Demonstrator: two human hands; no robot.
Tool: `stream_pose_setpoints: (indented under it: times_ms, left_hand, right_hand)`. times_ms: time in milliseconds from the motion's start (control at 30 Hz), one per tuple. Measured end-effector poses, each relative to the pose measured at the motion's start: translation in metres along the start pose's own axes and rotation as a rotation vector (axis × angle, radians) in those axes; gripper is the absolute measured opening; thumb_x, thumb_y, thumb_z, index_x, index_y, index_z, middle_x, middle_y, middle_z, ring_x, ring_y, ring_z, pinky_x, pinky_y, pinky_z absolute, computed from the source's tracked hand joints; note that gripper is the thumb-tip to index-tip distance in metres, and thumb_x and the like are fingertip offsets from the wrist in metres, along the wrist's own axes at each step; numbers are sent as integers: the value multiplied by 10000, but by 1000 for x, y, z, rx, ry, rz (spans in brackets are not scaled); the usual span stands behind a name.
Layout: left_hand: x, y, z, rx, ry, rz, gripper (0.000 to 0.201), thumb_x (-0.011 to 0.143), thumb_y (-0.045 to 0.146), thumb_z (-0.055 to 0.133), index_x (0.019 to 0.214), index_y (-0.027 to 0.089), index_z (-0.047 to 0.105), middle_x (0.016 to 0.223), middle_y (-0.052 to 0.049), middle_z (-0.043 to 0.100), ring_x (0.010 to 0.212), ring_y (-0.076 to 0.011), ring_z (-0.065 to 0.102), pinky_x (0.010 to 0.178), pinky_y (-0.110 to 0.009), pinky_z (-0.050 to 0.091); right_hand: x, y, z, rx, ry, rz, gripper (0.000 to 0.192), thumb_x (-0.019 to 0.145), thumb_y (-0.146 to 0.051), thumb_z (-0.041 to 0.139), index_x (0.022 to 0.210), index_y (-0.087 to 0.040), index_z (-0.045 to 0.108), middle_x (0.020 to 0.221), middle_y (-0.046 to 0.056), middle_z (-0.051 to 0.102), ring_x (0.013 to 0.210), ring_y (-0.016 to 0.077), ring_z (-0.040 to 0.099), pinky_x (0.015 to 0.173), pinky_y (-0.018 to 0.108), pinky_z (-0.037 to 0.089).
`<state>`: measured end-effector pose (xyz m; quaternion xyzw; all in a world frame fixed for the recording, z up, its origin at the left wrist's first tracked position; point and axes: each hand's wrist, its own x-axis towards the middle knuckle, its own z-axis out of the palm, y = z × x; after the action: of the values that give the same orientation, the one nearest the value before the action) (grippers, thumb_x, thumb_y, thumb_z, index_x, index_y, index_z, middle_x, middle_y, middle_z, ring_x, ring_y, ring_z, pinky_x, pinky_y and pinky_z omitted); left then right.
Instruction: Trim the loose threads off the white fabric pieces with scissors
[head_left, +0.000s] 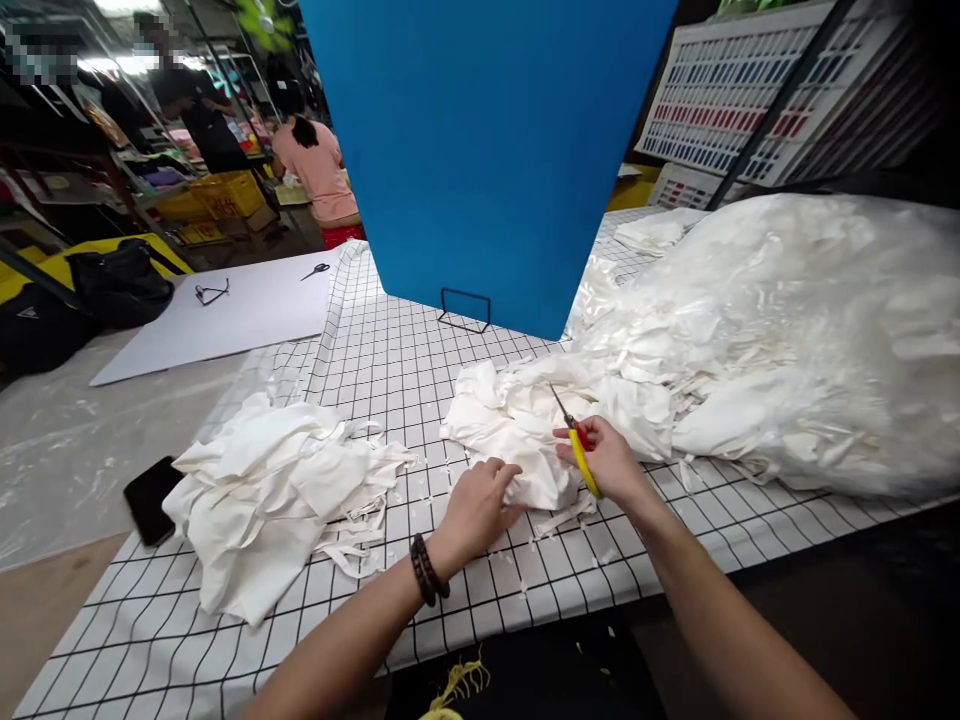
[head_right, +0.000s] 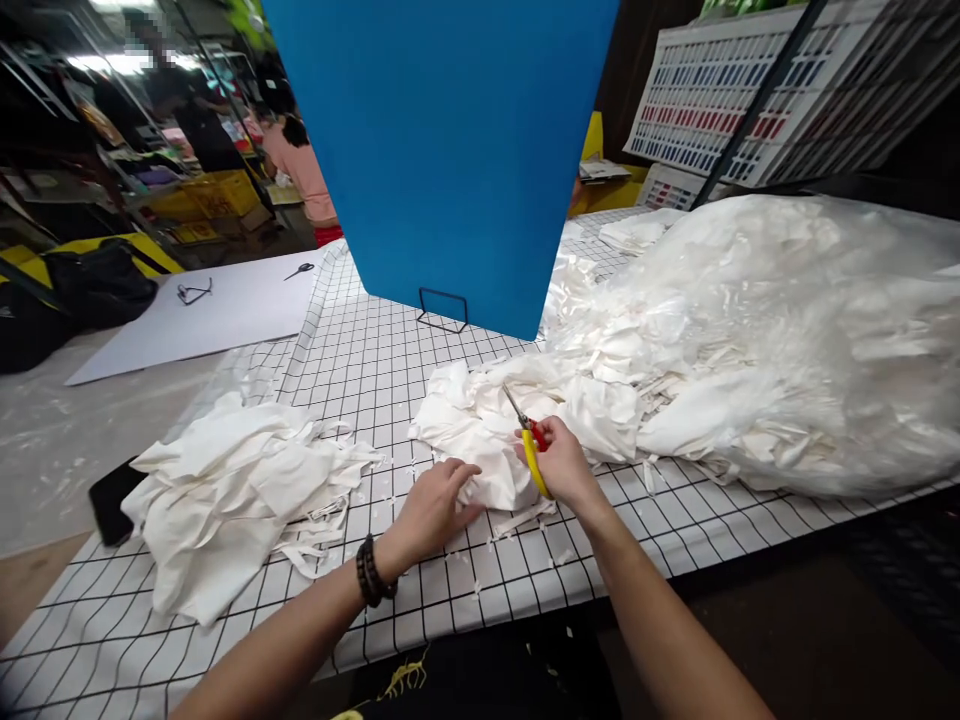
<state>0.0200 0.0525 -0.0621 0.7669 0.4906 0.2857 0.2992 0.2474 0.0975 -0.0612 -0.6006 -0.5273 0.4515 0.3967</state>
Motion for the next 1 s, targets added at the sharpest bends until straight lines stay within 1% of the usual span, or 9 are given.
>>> stream_pose_setpoints:
  times_ms: [100, 367, 500, 600, 633, 733, 800, 900, 1000]
  left_hand:
    - [14, -11, -1, -97, 60, -78, 184, 849, 351, 609, 864, 179, 674, 829, -64, 657, 767, -208, 585, 734, -345, 472]
    - [18, -49, -86, -255, 350, -276, 416, 930, 524, 370, 925, 162, 576, 743, -17, 607, 624, -141, 558, 595, -259, 476]
    - [7, -61, -99, -136, 515, -371, 347, 779, 477, 632, 901, 152, 621, 849, -65, 592, 769, -208, 562, 677, -326, 478]
    - [-9, -39, -78, -82, 557, -402, 362, 753, 442, 676, 973, 156, 646, 981, -104, 583, 869, -244, 555, 730, -361, 469]
    - [-14, -26, -66, -143, 473, -421, 349, 792, 462, 637, 959, 156, 657, 950, -98, 598, 820, -230, 563, 702, -349, 468]
    - [-25, 15, -23, -687, -61, -544, 442, 849, 535, 554, 856, 117, 698, 777, -76, 636, 592, -146, 539, 565, -278, 447]
    - [-25, 37, 5, -1088, -209, -629, 450, 841, 529, 586, 937, 105, 704, 863, -86, 656, 554, -94, 513, 518, -227, 426]
    - [-21, 54, 34, -1561, -91, -743, 420, 844, 493, 623, 1072, 143, 664, 906, -37, 616, 493, -25, 413, 432, -154, 340]
    - [-22, 58, 42, -1796, 87, -861, 335, 838, 413, 672, 1051, 159, 627, 877, 1, 586, 447, -4, 332, 374, -133, 277]
  right_hand:
    - [-8, 5, -19, -9, -52, 14, 363, 655, -356, 762, 799, -224, 457, 946, 79, 715, 844, 224, 675, 726, 333, 523]
    - [-25, 34, -10, 47, -67, 53, 422, 573, -359, 819, 762, -225, 466, 858, 21, 688, 750, 199, 655, 698, 320, 508]
    - [-20, 29, -7, 95, -46, 69, 490, 549, -444, 843, 764, -219, 464, 753, 12, 667, 681, 183, 632, 673, 322, 498]
    - [-24, 22, -8, 135, -74, 79, 516, 525, -444, 867, 759, -210, 471, 749, 16, 667, 667, 170, 618, 636, 297, 483]
    - [-27, 19, -8, 174, -89, 87, 516, 527, -433, 871, 770, -208, 474, 752, 12, 663, 660, 161, 609, 613, 280, 471]
    - [-39, 4, -4, 361, -139, 129, 505, 545, -369, 881, 823, -206, 492, 776, -8, 633, 631, 122, 557, 527, 217, 398]
    - [-51, -9, 2, 463, -174, 144, 462, 593, -343, 864, 852, -207, 507, 776, -30, 597, 600, 91, 506, 500, 197, 354]
    - [-69, -23, 13, 552, -199, 142, 370, 677, -324, 820, 846, -204, 513, 741, -52, 555, 567, 63, 450, 506, 190, 344]
    - [-82, -24, 22, 548, -168, 171, 405, 656, -308, 838, 834, -208, 489, 732, -49, 572, 576, 67, 462, 499, 185, 337]
